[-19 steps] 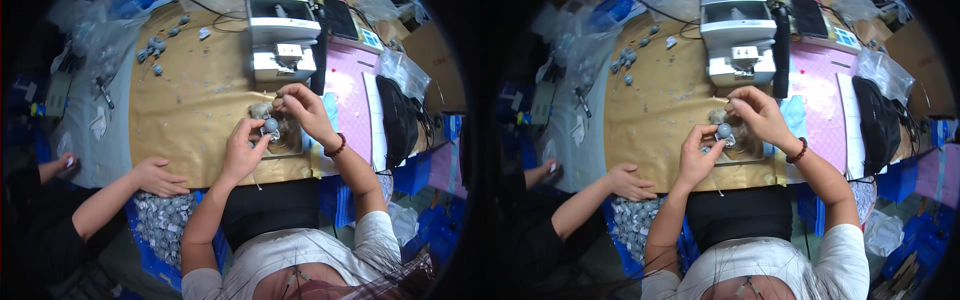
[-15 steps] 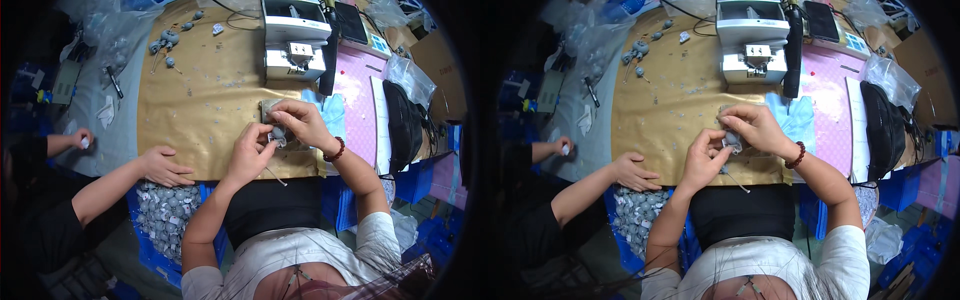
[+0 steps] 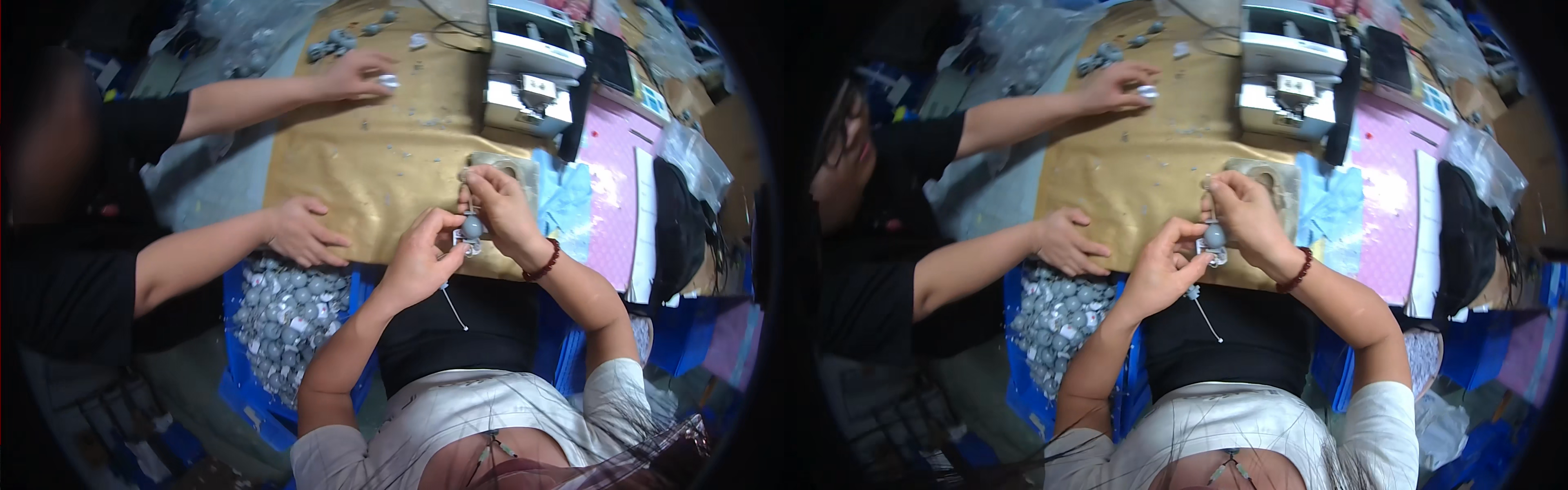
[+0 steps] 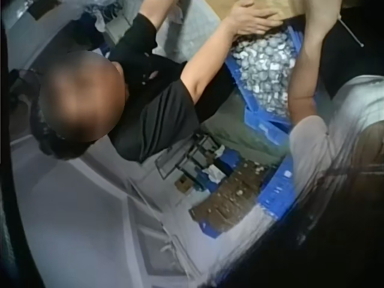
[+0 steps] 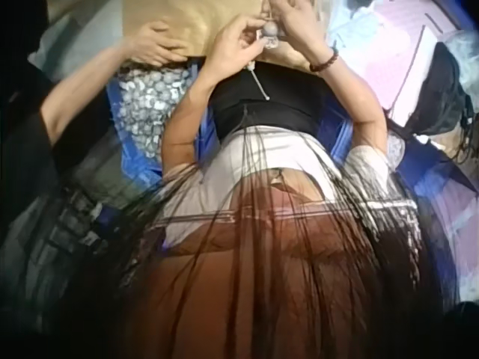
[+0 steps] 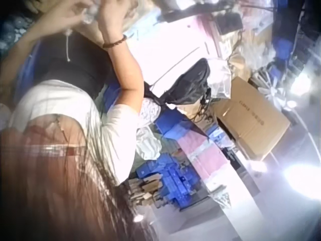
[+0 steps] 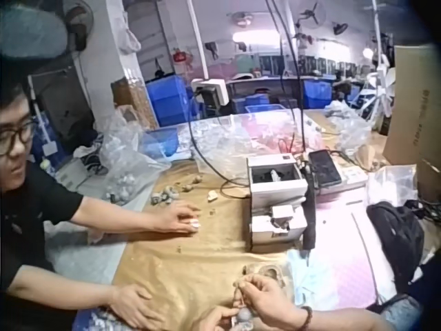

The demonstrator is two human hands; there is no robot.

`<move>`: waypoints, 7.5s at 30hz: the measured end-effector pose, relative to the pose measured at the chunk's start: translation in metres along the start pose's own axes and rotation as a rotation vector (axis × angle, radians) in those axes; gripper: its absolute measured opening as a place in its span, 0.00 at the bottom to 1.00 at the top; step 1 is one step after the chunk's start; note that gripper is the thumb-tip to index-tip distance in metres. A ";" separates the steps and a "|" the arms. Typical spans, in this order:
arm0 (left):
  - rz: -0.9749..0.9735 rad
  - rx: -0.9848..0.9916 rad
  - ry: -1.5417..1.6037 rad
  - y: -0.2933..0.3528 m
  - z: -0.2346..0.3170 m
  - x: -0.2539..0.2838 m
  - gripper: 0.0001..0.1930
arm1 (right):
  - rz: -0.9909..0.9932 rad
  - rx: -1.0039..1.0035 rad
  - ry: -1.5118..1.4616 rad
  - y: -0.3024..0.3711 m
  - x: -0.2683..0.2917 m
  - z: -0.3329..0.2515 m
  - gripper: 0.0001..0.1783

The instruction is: Assembling and processing small toy components at a factory workbench.

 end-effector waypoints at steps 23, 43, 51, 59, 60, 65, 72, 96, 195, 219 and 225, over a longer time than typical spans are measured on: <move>0.209 0.702 -0.653 0.273 -0.070 0.248 0.17 | 0.287 0.593 0.872 -0.005 0.273 -0.136 0.16; 0.490 -0.149 -0.481 -0.180 -0.037 0.131 0.14 | 0.409 0.946 1.561 -0.007 0.219 -0.134 0.17; 0.418 0.017 -0.422 -0.135 -0.057 0.137 0.14 | 0.318 0.943 1.632 -0.030 0.213 -0.131 0.11; 0.379 -0.350 -0.986 -0.132 -0.030 0.131 0.16 | 0.292 0.905 1.638 -0.015 0.207 -0.127 0.14; 0.360 -0.376 -1.046 -0.130 -0.032 0.130 0.16 | 0.292 0.891 1.660 -0.012 0.206 -0.125 0.15; 0.361 -0.111 -0.673 -0.134 -0.025 0.139 0.18 | 0.306 0.806 1.751 -0.003 0.219 -0.115 0.17; 0.033 -0.310 -0.516 -0.099 0.041 0.015 0.20 | 0.355 0.849 1.216 0.020 0.199 -0.144 0.11; 0.731 -0.161 -1.132 -0.275 -0.004 0.251 0.21 | -0.250 0.970 1.416 0.021 0.042 -0.060 0.17; 0.149 -0.621 -0.979 -0.071 0.029 -0.053 0.14 | -0.010 0.321 -0.127 0.011 0.121 -0.056 0.22; 0.123 -0.429 -0.857 -0.103 0.034 -0.049 0.19 | 0.025 0.919 1.122 0.016 0.059 -0.104 0.33; 0.135 -0.452 -0.840 -0.104 0.036 -0.053 0.18 | 0.544 0.721 0.746 -0.033 0.179 -0.147 0.35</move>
Point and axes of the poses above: each hand's wrist, its own y-axis away from the middle knuckle, its own x-axis out of the back of the hand, z = x × y, the point moved 8 cm from there along -y, towards the middle knuckle, and after that the axes turned 6 degrees about -y, right-handed, at the moved point
